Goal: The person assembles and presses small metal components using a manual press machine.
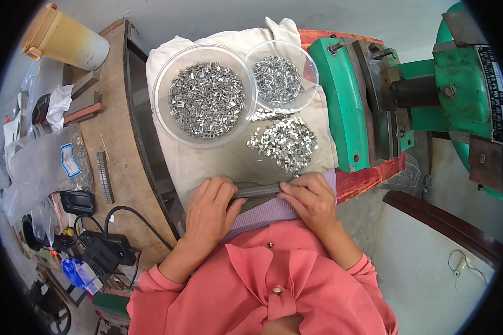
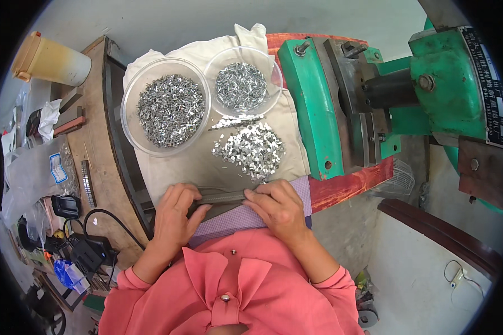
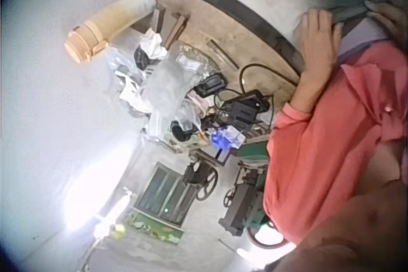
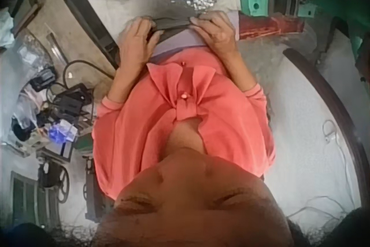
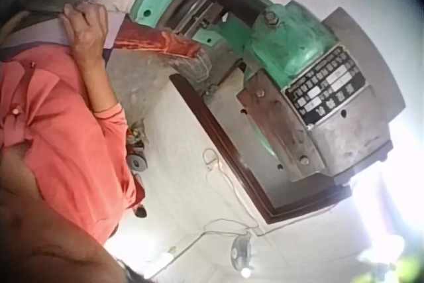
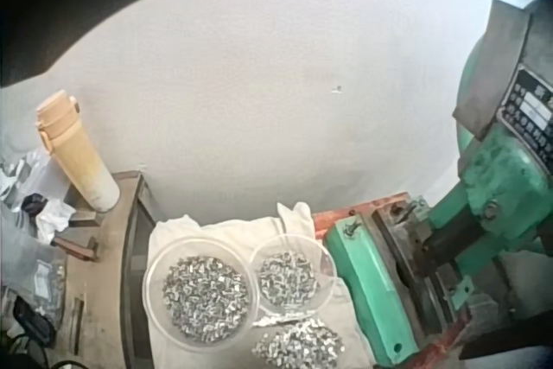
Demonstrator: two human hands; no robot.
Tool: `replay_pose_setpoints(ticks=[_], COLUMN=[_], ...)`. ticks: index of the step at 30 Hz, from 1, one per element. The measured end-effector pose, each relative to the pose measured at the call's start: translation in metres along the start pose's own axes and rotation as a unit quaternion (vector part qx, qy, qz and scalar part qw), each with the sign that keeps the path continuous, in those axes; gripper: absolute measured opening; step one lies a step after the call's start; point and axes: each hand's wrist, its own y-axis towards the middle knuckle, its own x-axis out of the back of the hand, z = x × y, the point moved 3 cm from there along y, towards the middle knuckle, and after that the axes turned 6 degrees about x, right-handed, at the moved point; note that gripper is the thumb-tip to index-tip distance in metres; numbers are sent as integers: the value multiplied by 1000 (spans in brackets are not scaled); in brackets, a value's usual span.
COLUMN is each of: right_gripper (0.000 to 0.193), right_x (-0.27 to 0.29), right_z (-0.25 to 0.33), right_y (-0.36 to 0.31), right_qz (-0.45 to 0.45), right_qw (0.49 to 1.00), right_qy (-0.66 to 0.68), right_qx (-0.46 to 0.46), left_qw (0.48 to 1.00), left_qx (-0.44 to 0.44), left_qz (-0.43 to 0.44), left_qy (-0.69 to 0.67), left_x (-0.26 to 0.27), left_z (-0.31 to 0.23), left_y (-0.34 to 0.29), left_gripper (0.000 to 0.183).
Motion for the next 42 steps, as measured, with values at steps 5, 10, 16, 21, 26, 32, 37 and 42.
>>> replay_pose_setpoints(ticks=[5, 10, 16, 21, 26, 32, 37, 42], right_gripper=[24, 19, 15, 14, 10, 8, 7, 10], right_x=[1, 17, 10, 2, 4, 12, 10, 8], right_z=[-3, -17, -25, -22, -15, -8, -8, -7], right_y=[-7, 14, 53, 66, 58, 23, 20, 19], right_qz=[11, 66, 120, 164, 120, 111, 125, 123], right_qw=[999, 994, 986, 976, 989, 985, 984, 989], right_qy=[0, 82, -39, -69, -24, 129, 122, 78], right_qx=[51, 13, 112, 129, 78, -36, -27, -2], left_qw=[997, 993, 992, 993, 993, 995, 996, 997], left_qx=[-77, -105, -111, -107, -103, -91, -60, -52], left_qz=[20, 21, 18, 15, 20, 26, 56, 63], left_qy=[18, 46, 53, 52, 47, 41, 19, 13], left_x=[-9, -11, -12, -11, -10, -9, -6, -4], left_z=[-5, -3, -4, -5, -4, -4, -4, -6], left_y=[-2, -5, -4, -4, -3, -1, 5, 7], left_gripper=[26, 28, 28, 28, 27, 25, 22, 22])
